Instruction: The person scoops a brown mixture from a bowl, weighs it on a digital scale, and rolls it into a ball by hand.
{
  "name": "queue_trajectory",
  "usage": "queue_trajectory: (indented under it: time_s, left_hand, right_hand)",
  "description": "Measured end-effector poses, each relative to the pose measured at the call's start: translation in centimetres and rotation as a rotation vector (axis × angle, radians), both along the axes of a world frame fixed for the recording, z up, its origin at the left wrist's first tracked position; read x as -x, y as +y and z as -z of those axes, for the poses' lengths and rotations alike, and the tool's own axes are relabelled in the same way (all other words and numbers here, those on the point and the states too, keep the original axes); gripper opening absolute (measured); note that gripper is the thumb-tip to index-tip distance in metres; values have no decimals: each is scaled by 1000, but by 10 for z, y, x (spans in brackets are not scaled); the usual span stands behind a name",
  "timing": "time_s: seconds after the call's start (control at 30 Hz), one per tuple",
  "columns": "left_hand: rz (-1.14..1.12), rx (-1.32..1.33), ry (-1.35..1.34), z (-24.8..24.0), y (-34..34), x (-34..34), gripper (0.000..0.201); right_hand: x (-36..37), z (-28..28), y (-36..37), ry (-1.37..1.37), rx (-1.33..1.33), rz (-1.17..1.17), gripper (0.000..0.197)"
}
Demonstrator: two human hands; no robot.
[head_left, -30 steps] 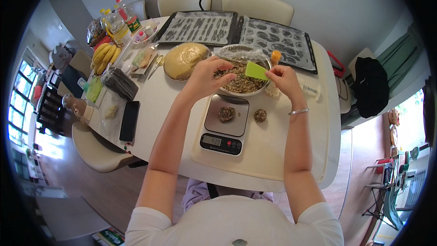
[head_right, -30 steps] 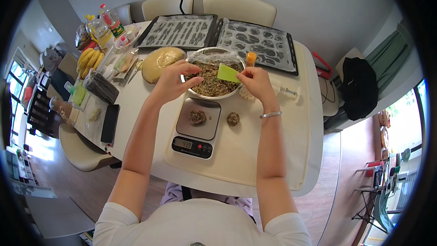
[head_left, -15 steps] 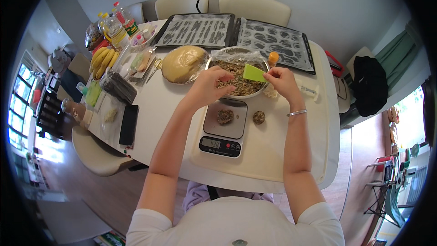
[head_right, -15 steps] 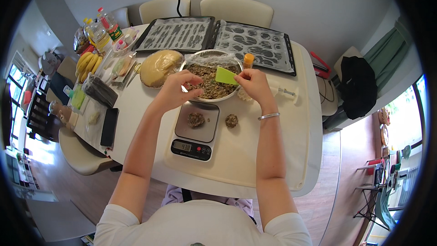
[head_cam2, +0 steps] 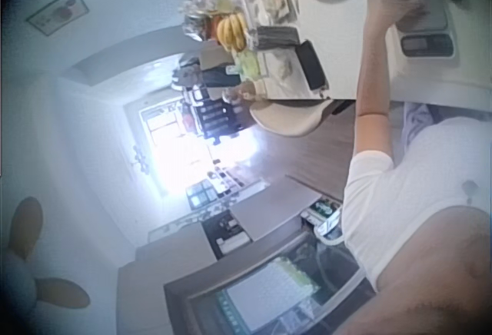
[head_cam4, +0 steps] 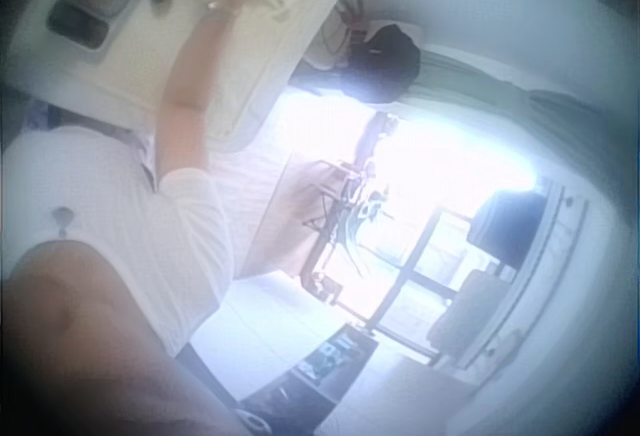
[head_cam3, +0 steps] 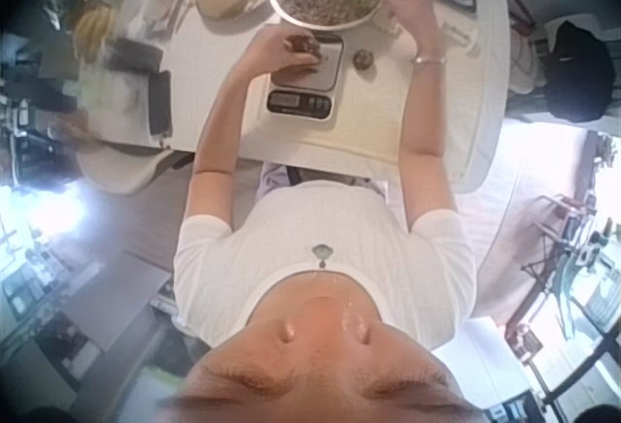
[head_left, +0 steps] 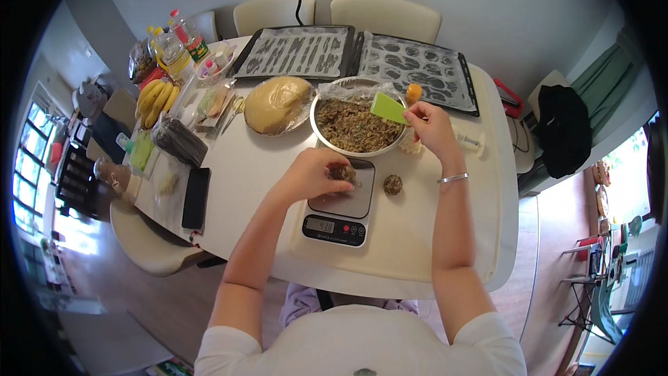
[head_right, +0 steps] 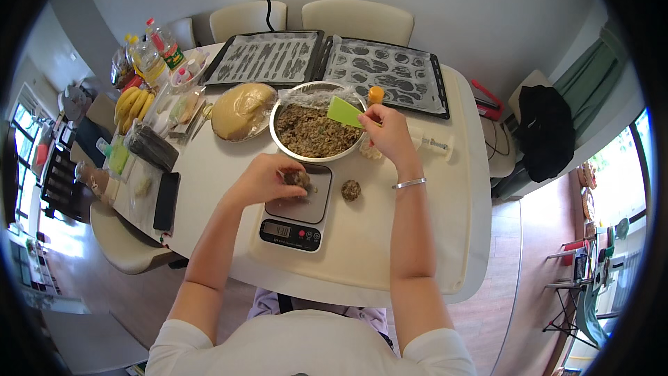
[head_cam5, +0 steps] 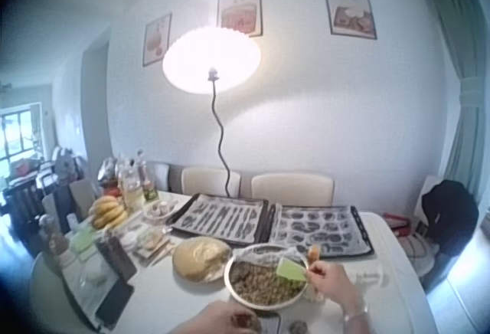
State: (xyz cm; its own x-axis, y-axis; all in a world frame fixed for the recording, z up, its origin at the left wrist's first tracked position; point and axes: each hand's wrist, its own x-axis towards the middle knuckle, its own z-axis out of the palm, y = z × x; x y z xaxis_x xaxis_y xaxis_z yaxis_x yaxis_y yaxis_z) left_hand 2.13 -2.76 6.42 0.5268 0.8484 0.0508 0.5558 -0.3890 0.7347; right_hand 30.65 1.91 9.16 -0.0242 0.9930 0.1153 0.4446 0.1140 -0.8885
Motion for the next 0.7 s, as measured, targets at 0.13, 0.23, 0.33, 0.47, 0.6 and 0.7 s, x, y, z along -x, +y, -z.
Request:
queue_trajectory:
  time_s: [0.13,0.23,0.33,0.47,0.6,0.7]
  left_hand:
    - [-117,182,-460,-9,30,-6,34]
    - [-157,-44,-339,-10,53,-13,36]
    - [-162,-134,-397,7,72,-19,38]
    - [-185,-168,-382,9,74,-31,39]
    - [-153,-324,-361,13,79,-36,38]
    - [-188,-327,-339,11,79,-39,38]
  right_hand:
    - [15,-7,-10,21,-254,-55,14]
    - [26,-22,-22,-200,-336,-46,10]
    - [34,-27,-29,-397,-431,-63,6]
    - [41,-30,-37,-567,-511,-35,4]
    - [45,-23,-35,-604,-544,-72,4]
    - [51,-22,-36,-675,-543,-39,6]
